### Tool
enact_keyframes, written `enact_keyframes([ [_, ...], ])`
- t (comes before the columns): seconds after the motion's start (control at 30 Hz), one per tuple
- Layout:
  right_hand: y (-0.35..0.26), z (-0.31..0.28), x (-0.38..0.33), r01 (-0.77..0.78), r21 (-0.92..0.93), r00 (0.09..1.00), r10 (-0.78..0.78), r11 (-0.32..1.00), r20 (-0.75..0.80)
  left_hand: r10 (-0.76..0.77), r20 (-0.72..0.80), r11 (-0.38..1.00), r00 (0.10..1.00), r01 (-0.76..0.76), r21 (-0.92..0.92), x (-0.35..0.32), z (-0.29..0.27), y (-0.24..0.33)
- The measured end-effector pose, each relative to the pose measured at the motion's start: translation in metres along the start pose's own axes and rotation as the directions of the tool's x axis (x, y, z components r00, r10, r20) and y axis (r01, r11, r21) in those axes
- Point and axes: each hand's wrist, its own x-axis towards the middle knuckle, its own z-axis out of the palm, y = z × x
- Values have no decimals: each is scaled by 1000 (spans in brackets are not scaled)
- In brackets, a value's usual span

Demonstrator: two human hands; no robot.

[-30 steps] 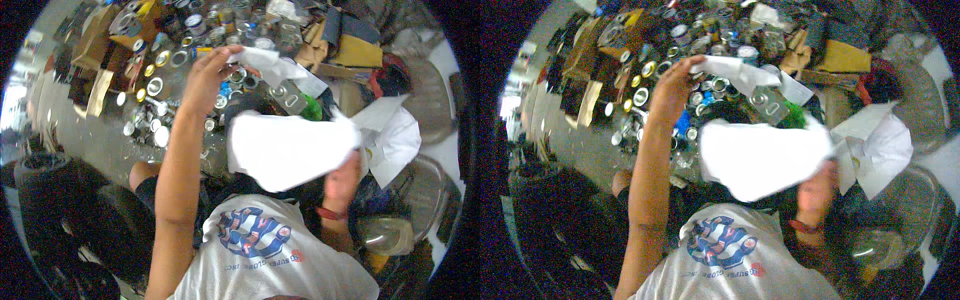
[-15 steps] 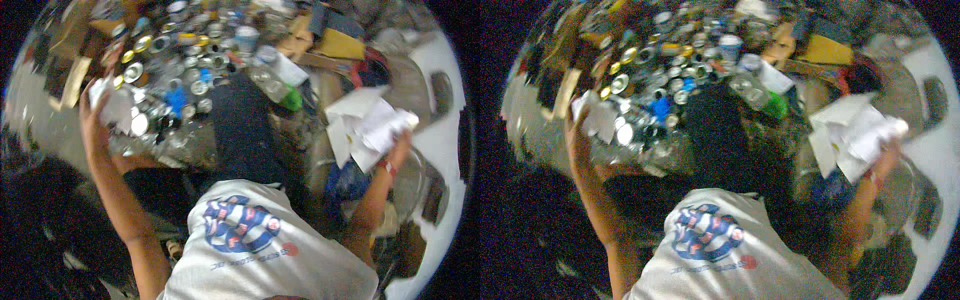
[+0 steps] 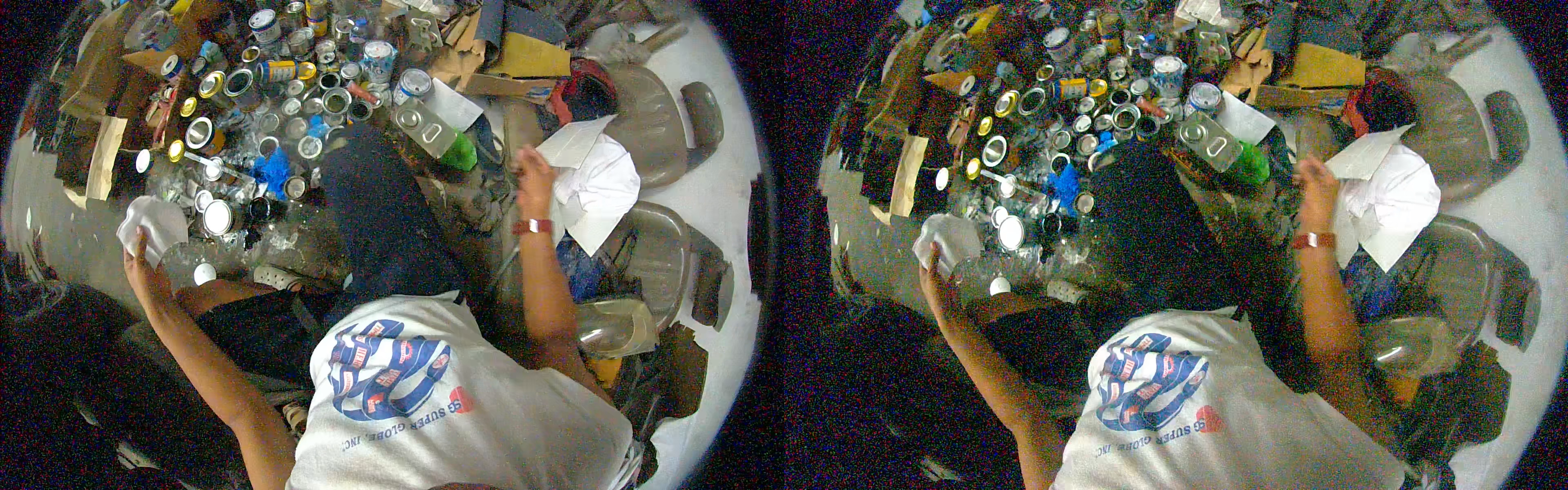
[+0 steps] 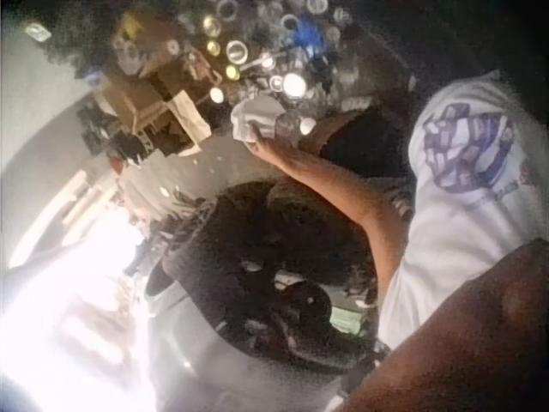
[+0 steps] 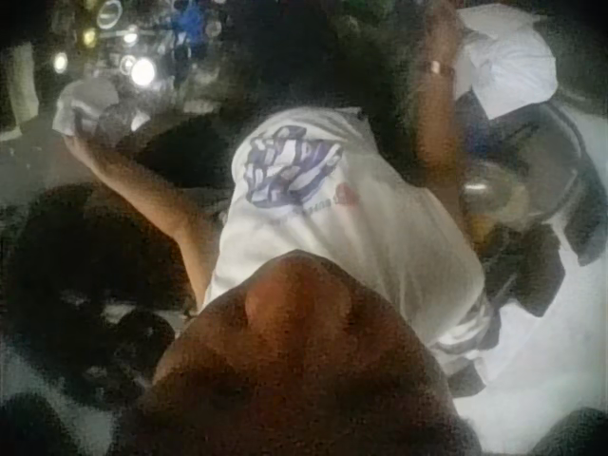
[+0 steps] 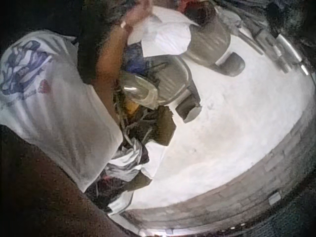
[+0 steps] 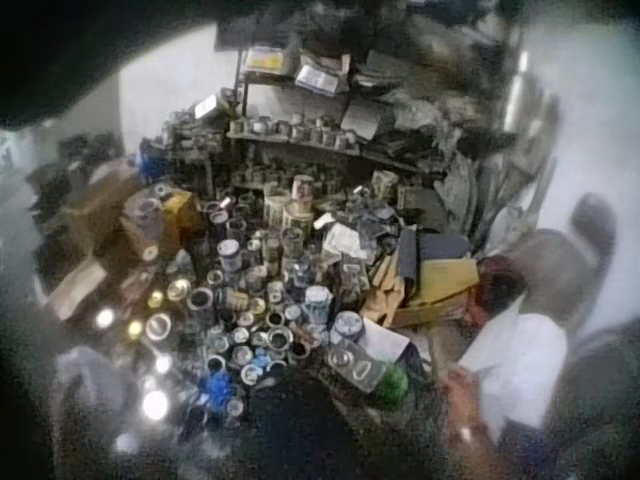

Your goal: The person sits on the floor and sorts through a large pile of metal cans and other debris. They pick up individual cans, wipe them with a white cloth, and place them back into the pile. The person also handles a small white plastic cap and a metal funnel, wiping and inspecting them before returning them to the pile.

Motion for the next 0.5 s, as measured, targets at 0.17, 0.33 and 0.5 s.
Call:
enact_keyframes([
  [0.17,129,59,17,-412,196,888,440,890,-131,43,-119,998,992,-36,53,-23,-8,8],
  [0.33,237,15,184,81,-934,991,-128,347,38,-21,-44,999,999,19,-34,-28,-63,-38],
  [0.5,164,12,207,48,-827,999,-21,559,44,1,-223,997,975,17,79,-67,-37,29],
])
